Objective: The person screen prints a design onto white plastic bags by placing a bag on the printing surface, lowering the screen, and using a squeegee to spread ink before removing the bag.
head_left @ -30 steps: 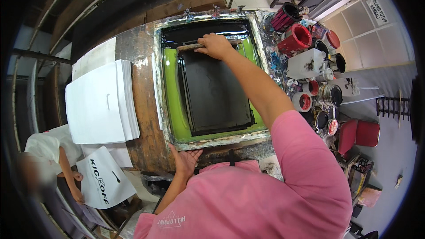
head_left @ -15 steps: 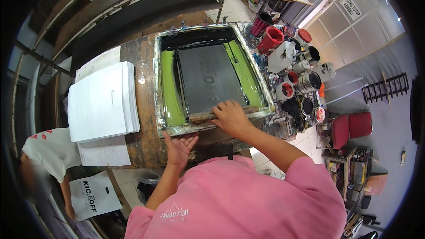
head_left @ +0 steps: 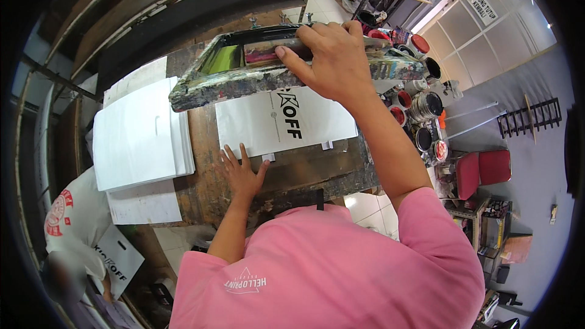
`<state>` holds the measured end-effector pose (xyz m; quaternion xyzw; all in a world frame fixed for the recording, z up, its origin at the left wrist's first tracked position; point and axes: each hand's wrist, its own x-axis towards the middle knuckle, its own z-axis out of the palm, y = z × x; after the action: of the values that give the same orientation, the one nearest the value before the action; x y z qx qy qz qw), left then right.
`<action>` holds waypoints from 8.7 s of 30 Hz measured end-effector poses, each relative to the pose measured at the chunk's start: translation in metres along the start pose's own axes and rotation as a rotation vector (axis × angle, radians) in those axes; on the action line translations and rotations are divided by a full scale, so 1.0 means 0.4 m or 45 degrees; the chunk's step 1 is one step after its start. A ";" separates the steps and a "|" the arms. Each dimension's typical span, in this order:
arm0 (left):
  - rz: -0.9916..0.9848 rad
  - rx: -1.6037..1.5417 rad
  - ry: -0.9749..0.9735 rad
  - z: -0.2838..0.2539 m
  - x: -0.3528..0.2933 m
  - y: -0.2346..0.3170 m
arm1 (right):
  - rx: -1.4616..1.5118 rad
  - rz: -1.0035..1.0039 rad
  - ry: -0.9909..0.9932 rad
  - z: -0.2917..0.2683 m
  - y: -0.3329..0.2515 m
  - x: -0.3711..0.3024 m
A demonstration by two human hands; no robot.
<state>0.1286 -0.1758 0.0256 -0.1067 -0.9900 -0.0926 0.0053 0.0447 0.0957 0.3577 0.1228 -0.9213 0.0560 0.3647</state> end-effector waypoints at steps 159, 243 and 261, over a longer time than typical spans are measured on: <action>-0.667 -0.988 0.571 -0.436 0.112 -0.831 | 0.083 0.126 -0.192 -0.012 -0.013 0.137; 0.128 0.088 -0.022 -0.036 -0.009 -0.005 | 0.049 -0.013 -0.087 0.017 -0.034 -0.043; 0.052 -0.767 0.563 -0.265 0.272 0.165 | 0.308 0.072 -0.242 -0.040 0.050 0.208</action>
<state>0.0353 -0.1093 0.1452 -0.1006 -0.8910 -0.4003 0.1893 -0.0088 0.1027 0.4260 0.1446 -0.9413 0.1647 0.2568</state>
